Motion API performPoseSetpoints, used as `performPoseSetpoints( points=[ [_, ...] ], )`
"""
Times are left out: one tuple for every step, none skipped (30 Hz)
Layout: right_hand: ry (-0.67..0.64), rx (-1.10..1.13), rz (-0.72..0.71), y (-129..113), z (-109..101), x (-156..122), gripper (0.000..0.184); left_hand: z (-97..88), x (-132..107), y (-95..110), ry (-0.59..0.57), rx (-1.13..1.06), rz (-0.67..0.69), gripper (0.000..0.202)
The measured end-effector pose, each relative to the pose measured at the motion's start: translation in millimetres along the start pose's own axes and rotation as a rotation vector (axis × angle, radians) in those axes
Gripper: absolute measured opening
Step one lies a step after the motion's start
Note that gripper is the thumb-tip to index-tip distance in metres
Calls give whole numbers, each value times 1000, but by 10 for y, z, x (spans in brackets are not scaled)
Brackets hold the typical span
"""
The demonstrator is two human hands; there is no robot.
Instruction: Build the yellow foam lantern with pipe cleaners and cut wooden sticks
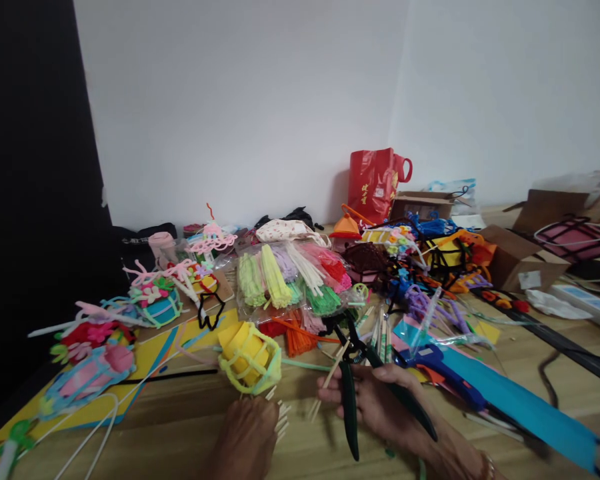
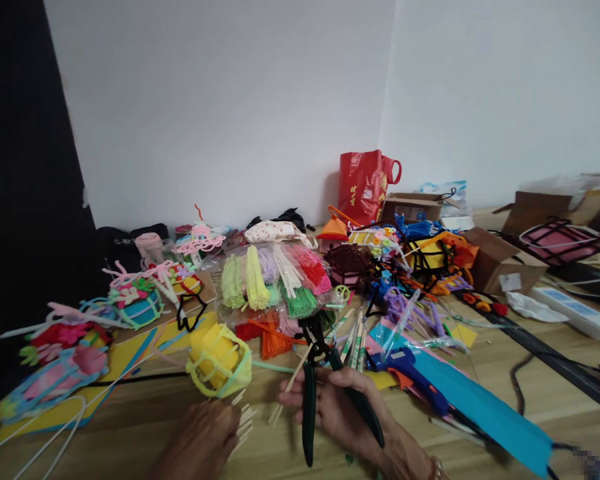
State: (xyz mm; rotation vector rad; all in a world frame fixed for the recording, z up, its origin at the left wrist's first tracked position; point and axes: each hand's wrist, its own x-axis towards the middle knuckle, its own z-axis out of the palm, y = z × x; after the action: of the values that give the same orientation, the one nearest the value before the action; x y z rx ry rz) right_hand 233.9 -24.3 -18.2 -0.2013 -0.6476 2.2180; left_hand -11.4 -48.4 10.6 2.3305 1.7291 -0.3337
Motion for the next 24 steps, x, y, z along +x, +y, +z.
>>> performPoseSetpoints(
  points=[
    [-1, 0, -6, -2, 0, -1, 47, -14, 1, 13, -15, -7, -3, 31],
    [-5, -1, -9, -4, 2, -3, 47, -20, 3, 22, -17, -11, 0, 32],
    [-8, -4, -6, -8, 6, -3, 48, -16, 6, 26, -22, -15, 0, 32],
    [-12, -6, 0, -13, 13, -4, 49, -3, 10, 26, -26, -18, -2, 32],
    [-17, -6, 6, -17, 21, -4, 50, 19, 15, 21, -21, -22, 0, 33],
    [-24, -4, 7, -20, 28, -4, 49, 50, 22, 11, -16, -28, 4, 33],
    [-31, 1, 6, -21, 35, -4, 48, 85, 31, -1, -7, -30, 7, 33],
    [-36, 4, 3, -21, 39, -4, 47, 123, 41, -15, 2, -31, 11, 33],
    [-39, 5, 0, -20, 40, -4, 46, 159, 50, -28, 18, -30, 22, 34],
    [-40, 5, -3, -17, 36, -3, 46, 188, 59, -41, 31, -27, 28, 35],
    [-39, 4, -4, -15, 30, -2, 46, 205, 65, -50, 40, -25, 34, 35],
    [-38, 2, -4, -13, 20, 0, 47, 208, 69, -58, 48, -27, 39, 34],
    [-38, -1, -3, -12, 9, 2, 47, 195, 69, -63, 62, -32, 44, 32],
    [-39, -3, -3, -13, -3, 4, 47, 166, 67, -66, 79, -40, 45, 30],
    [-38, -1, -4, -15, -12, 5, 48, 125, 64, -67, 102, -54, 43, 28],
    [-37, 1, -4, -19, -17, 5, 48, 75, 63, -67, 134, -81, 43, 25],
    [-34, 4, -4, -24, -16, 4, 49, 23, 65, -64, 163, -124, 39, 22],
    [-30, 7, -4, -30, -10, 3, 49, -24, 71, -59, 188, -194, 29, 18],
    [-27, 10, -2, -37, 4, 1, 49, -61, 84, -50, 202, -300, 14, 15],
    [-25, 9, 2, -44, 22, -2, 49, -83, 102, -38, 196, -439, 4, 12],
    [-24, 4, 8, -50, 44, -4, 50, -89, 125, -23, 174, -612, -3, 10],
    [-24, -1, 17, -55, 66, -6, 51, -81, 149, -4, 131, -798, -10, 9],
    [-24, -8, 27, -59, 88, -8, 51, -61, 173, 16, 77, -975, -18, 8],
    [-25, -16, 35, -61, 105, -11, 52, -34, 194, 38, 25, -1128, -22, 10]
  ],
)
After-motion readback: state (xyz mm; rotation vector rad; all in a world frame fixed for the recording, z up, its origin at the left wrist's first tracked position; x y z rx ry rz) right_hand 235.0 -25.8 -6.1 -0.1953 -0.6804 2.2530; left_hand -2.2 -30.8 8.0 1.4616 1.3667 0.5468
